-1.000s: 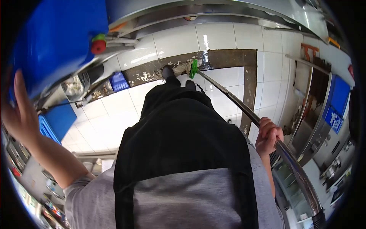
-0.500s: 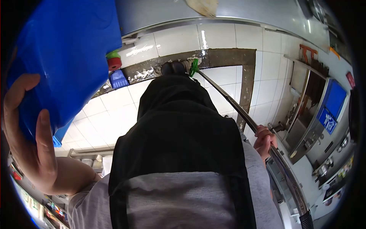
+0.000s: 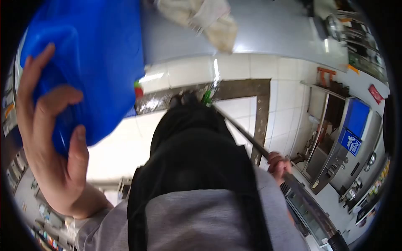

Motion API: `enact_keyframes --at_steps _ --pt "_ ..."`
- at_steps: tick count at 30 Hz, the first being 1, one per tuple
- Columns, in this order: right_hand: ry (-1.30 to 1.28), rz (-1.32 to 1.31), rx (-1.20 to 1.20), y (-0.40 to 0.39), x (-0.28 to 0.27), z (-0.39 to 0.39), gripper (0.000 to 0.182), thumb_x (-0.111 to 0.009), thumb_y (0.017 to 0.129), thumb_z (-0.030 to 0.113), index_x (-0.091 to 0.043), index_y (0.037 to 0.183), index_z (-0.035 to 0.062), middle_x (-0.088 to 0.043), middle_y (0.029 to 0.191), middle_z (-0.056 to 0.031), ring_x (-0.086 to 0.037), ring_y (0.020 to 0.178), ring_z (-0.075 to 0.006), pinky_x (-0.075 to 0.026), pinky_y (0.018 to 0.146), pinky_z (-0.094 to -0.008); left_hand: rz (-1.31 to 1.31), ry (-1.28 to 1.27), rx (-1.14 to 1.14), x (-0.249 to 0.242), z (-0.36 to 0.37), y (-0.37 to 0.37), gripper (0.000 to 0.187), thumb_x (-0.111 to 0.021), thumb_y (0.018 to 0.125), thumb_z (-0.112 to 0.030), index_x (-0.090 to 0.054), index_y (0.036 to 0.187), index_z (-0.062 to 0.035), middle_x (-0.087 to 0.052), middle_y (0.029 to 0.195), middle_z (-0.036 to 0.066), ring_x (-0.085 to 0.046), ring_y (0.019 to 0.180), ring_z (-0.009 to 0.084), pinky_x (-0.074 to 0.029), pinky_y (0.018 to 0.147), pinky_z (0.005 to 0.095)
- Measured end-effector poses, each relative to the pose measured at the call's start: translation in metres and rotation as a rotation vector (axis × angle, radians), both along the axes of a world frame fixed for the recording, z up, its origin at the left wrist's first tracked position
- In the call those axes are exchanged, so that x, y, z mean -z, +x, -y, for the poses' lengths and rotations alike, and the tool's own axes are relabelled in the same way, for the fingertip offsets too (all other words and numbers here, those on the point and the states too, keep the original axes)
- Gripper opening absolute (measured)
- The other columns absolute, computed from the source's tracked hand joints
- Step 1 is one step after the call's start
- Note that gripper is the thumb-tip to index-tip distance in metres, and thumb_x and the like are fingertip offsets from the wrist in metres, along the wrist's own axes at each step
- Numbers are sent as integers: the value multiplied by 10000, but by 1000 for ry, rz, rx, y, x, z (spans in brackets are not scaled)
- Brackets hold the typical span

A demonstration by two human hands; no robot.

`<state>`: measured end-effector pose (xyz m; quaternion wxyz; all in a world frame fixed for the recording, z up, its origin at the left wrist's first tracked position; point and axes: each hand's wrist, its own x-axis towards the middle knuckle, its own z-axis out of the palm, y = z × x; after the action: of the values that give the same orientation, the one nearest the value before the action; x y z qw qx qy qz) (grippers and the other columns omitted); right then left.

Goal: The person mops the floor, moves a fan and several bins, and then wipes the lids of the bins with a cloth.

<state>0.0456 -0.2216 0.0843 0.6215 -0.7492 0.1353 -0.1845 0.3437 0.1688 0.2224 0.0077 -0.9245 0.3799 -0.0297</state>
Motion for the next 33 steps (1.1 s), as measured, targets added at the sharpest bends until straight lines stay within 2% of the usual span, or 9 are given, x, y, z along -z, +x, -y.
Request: enact_keyframes --at_steps 3,4,9,17,19,21,27,29,33 --pt "-24 -27 71 -16 2 2 339 -566 963 218 -412 695 77 -475 563 -64 -496 557 -215 -456 593 -374 -54 -7 -163 -13 18 -3 242 -498 865 -270 -576 986 -75 -408 1444 190 -287 1393 438 -233 1115 551" --pt "19 0 77 -20 6 4 351 -572 961 223 -412 687 73 -486 561 -69 -511 564 -209 -465 593 -377 -16 -76 -223 -12 25 -5 240 -528 796 -278 -597 915 -81 -484 1370 181 -352 1352 429 -222 1114 541" --pt "50 -128 77 -28 -7 13 279 -551 947 75 -443 696 21 -581 666 -114 -554 647 -191 -472 610 -306 -53 -171 -323 -26 32 -15 219 -538 779 -234 -579 938 -89 -447 1395 168 -309 1374 420 -156 1141 555" --pt "128 -111 108 -37 20 63 266 -578 947 99 -480 713 18 -596 675 -110 -556 639 -160 -479 616 -301 -19 -185 -486 -24 50 -22 289 -586 713 -125 -570 997 -78 -417 1428 162 -301 1380 403 -176 1139 548" --pt "136 -123 92 -34 22 75 274 -584 950 107 -476 715 17 -590 667 -106 -550 633 -158 -477 620 -301 -60 -349 -547 -28 51 -23 331 -619 759 -206 -567 1058 -73 -406 1444 162 -320 1369 398 -220 1126 532" --pt "97 -87 8 -33 27 84 255 -582 948 90 -482 726 14 -596 684 -111 -553 644 -160 -477 624 -308 35 -257 -508 -24 36 -18 485 -607 824 -464 -559 1124 -86 -398 1457 158 -336 1362 392 -268 1103 514" --pt "81 -115 -18 -23 17 72 236 -564 951 70 -483 735 19 -591 708 -108 -547 655 -165 -472 628 -301 -72 -246 -477 -20 24 -16 576 -568 831 -561 -556 1180 -103 -393 1460 161 -328 1367 400 -255 1109 521" --pt "67 -102 106 -20 14 58 258 -542 959 80 -466 721 15 -567 653 -124 -546 616 -191 -476 602 -359 -57 -173 -421 -17 17 -14 586 -538 841 -563 -529 1235 -129 -367 1482 149 -291 1393 391 -214 1133 530" --pt "48 -80 283 -17 14 30 297 -536 974 141 -420 720 39 -535 634 -112 -508 607 -186 -465 609 -347 -21 -87 -399 -14 13 -13 578 -512 848 -563 -534 1229 -129 -367 1481 151 -275 1401 393 -202 1135 534"
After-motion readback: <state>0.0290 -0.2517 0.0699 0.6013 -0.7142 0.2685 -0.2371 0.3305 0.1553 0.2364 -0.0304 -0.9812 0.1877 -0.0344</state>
